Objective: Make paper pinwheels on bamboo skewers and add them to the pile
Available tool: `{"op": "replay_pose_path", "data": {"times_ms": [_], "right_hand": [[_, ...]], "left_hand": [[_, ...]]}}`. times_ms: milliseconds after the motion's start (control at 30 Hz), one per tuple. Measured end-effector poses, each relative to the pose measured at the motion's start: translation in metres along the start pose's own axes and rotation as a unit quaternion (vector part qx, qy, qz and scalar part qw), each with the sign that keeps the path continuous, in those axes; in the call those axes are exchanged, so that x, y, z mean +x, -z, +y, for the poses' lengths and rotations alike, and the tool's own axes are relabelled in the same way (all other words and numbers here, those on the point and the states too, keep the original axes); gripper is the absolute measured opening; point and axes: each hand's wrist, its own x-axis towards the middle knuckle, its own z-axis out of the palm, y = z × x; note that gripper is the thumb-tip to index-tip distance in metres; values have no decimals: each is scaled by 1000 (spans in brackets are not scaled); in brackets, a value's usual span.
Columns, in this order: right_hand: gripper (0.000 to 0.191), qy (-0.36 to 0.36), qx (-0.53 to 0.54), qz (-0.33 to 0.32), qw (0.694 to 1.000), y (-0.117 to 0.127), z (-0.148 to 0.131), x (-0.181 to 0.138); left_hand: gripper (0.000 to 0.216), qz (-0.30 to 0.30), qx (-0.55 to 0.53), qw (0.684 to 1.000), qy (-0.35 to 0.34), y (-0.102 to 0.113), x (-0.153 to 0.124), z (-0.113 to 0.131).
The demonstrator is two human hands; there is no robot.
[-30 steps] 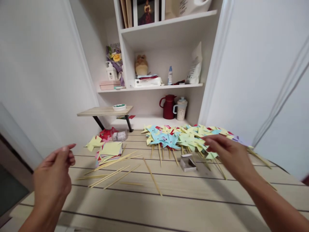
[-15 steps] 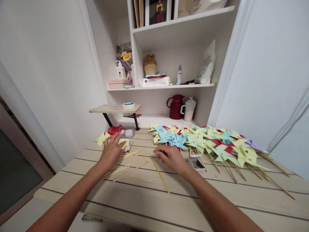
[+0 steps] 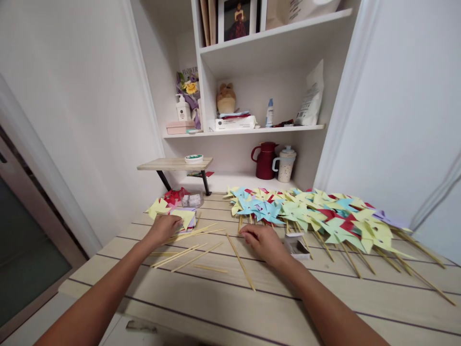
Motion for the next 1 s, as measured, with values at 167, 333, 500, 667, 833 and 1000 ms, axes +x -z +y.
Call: {"op": "replay_pose_path", "data": {"times_ms": [167,333,500,667,833,1000], "right_hand": [[26,-13,7,-6,1000,0,-1,-1],[25,-41,75,55,995,-1,7,-1],[37,-82,240,133,958,2,7,2],[53,-120,411,115,896,9,-2,0],[65,-104,558,97,818,20,-7,-1],[58,-122,601,92,784,32,-15,-2]], "left_hand": [[23,78,-85,991,68,-7,3,-6],[28,219,-199,943,154,3,5,-11],[46,304,-346,877,139,26,12,23],[43,130,-718,682,48,28,10,101],[43,24,-753,656,45,6,9,156],[45,20,-751,657,58,-16,11,176]]}}
